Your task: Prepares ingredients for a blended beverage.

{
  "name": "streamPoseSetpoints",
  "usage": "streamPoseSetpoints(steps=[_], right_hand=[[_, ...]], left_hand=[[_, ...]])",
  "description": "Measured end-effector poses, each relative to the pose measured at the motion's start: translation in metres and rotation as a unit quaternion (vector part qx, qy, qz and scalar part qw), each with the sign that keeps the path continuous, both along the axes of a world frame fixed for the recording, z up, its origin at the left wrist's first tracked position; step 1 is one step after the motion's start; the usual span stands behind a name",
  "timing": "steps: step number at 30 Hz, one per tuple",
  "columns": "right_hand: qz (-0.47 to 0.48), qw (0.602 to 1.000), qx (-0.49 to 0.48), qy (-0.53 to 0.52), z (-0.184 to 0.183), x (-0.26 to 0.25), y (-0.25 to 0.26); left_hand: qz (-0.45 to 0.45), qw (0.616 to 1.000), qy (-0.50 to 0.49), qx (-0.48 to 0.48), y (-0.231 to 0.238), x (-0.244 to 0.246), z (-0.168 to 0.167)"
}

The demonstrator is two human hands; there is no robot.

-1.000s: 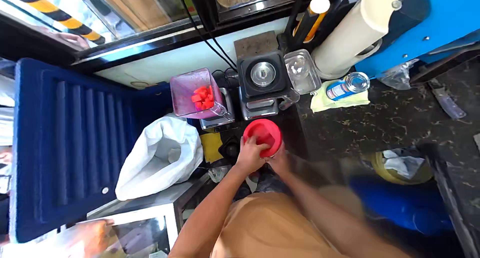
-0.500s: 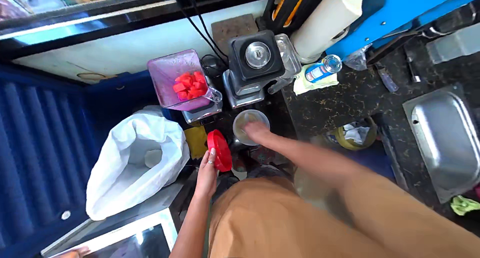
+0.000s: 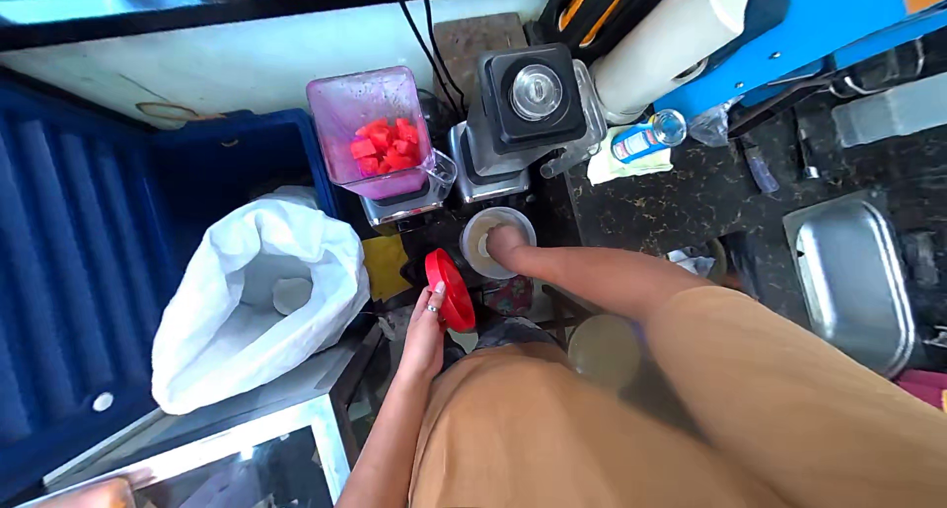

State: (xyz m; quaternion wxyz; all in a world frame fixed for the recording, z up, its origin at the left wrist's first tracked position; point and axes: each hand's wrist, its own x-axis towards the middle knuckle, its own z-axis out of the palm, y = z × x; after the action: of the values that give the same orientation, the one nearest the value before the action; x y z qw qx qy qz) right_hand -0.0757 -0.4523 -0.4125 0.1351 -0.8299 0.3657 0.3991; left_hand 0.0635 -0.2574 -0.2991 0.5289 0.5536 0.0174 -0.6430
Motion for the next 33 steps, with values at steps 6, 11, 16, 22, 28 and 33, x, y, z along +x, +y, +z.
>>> streamPoseSetpoints(steps=[6,11,16,22,28,33], right_hand=[[-0.062,0.992,0.038,0.106,0.007,0.010,0.005],[-0.147,0.979,0.137,0.044,0.065,0.019,-0.004],[-0.379,0.909,0.079,-0.156,0.022,0.006,-0.006],[-0.016,0.988,0.074,-0.136,0.042,-0.004,-0.019],[-0.091,0.980,0.141,-0.108,0.027,-0.004,-0.021],[-0.162,0.961,0.167,-0.150,0.000,-0.013,-0.006]], left_hand=[[0.001,1.000,0.014,0.016,-0.012,-0.018,0.003],[0.025,0.999,0.018,0.029,-0.016,-0.024,0.007],[0.031,0.999,0.034,0.015,-0.023,-0.036,0.005],[0.056,0.996,0.066,0.009,-0.028,-0.046,0.009],[0.081,0.995,0.059,0.019,-0.034,-0.052,0.013],[0.078,0.996,0.037,0.021,-0.038,-0.060,0.016]])
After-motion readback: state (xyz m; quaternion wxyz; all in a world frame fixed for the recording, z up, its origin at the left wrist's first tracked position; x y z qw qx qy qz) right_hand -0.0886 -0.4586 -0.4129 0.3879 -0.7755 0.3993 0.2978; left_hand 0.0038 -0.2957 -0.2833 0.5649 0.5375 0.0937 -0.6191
